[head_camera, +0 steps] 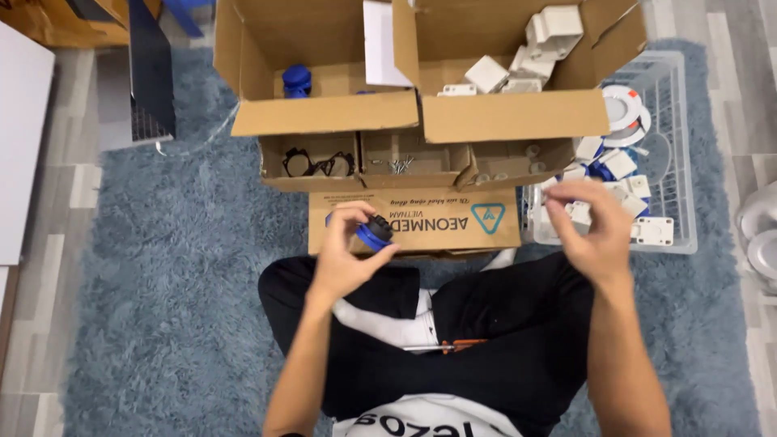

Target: The person sits on a rug and assembles a blue and white electrical component. They use an orange screwdriver to tighten screws on the component, then place it into a cardboard box. The person also handles a black electrical component.

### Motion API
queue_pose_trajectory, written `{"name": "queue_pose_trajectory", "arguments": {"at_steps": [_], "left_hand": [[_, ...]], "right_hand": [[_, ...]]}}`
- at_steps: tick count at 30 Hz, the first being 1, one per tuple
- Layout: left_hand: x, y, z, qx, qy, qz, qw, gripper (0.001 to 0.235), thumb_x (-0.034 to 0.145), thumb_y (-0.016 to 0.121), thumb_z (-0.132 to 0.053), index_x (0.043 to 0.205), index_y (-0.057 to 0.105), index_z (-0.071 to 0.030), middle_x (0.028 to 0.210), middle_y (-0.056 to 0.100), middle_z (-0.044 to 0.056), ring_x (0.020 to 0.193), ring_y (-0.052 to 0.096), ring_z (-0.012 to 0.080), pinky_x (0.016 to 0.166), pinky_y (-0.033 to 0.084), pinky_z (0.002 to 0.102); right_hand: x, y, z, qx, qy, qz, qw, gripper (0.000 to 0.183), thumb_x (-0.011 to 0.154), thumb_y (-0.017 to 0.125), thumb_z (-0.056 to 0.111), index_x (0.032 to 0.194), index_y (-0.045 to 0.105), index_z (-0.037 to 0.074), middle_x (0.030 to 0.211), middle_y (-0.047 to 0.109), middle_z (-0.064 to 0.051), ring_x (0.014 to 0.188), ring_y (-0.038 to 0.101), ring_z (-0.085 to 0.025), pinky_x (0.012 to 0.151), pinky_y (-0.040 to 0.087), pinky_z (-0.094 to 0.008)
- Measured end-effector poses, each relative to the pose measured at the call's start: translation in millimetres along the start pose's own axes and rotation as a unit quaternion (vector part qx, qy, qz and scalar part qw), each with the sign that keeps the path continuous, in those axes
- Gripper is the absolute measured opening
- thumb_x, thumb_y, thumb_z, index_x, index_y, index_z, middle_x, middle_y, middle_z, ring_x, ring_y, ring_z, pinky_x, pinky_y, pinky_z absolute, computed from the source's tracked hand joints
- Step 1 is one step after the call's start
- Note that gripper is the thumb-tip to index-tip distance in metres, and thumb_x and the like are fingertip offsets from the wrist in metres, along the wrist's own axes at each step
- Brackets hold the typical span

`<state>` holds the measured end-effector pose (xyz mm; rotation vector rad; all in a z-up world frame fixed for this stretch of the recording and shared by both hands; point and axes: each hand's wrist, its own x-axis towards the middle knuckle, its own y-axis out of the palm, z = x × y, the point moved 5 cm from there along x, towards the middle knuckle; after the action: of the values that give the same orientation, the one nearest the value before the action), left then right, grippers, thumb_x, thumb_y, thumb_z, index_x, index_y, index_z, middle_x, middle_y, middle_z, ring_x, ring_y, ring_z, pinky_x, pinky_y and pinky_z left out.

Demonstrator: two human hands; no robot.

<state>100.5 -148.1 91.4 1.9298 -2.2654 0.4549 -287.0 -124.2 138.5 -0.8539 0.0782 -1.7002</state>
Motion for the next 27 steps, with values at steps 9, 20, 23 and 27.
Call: {"name": "queue_pose_trajectory", "arguments": {"at_steps": [9,20,23,27], "left_hand": [[-8,37,35,0.162,0.094,-0.076,0.979,0.051,0.081,0.097,-0.011,0.079,0.045,-0.009,0.133,0.069,0.012,0.114,0.078,0.0298,0.101,0.062,0.041],[-8,35,2,0.207,0.167,-0.070,0.961,0.052,0.085,0.094,-0.034,0.071,0.052,-0.008,0.130,0.074,0.013,0.122,0.076,0.0339,0.102,0.061,0.040],[9,-1,-25,0.228,0.187,-0.116,0.949,0.044,0.084,0.096,-0.039,0.078,0.062,-0.012,0.125,0.077,0.009,0.116,0.077,0.0297,0.101,0.061,0.038],[54,-63,-40,0.319,0.196,-0.067,0.925,0.025,0.093,0.089,-0.027,0.091,0.072,-0.010,0.128,0.074,0.012,0.120,0.072,0.0349,0.102,0.058,0.047]], "right_hand": [[75,68,105,0.016,-0.148,0.159,0.976,0.010,0.101,0.081,0.003,0.110,0.082,0.002,0.112,0.079,-0.017,0.102,0.078,-0.038,0.094,0.060,-0.046],[7,137,73,0.082,-0.100,0.182,0.975,0.008,0.096,0.080,0.003,0.102,0.083,0.005,0.105,0.082,-0.014,0.080,0.076,-0.034,0.076,0.061,-0.042],[-17,130,48,0.084,-0.058,0.163,0.981,0.007,0.094,0.083,0.003,0.100,0.084,0.004,0.103,0.083,-0.013,0.084,0.079,-0.031,0.079,0.062,-0.040],[-44,115,29,0.064,-0.024,0.142,0.987,0.005,0.095,0.083,0.004,0.099,0.085,0.006,0.101,0.083,-0.009,0.084,0.079,-0.029,0.079,0.061,-0.038]]}}
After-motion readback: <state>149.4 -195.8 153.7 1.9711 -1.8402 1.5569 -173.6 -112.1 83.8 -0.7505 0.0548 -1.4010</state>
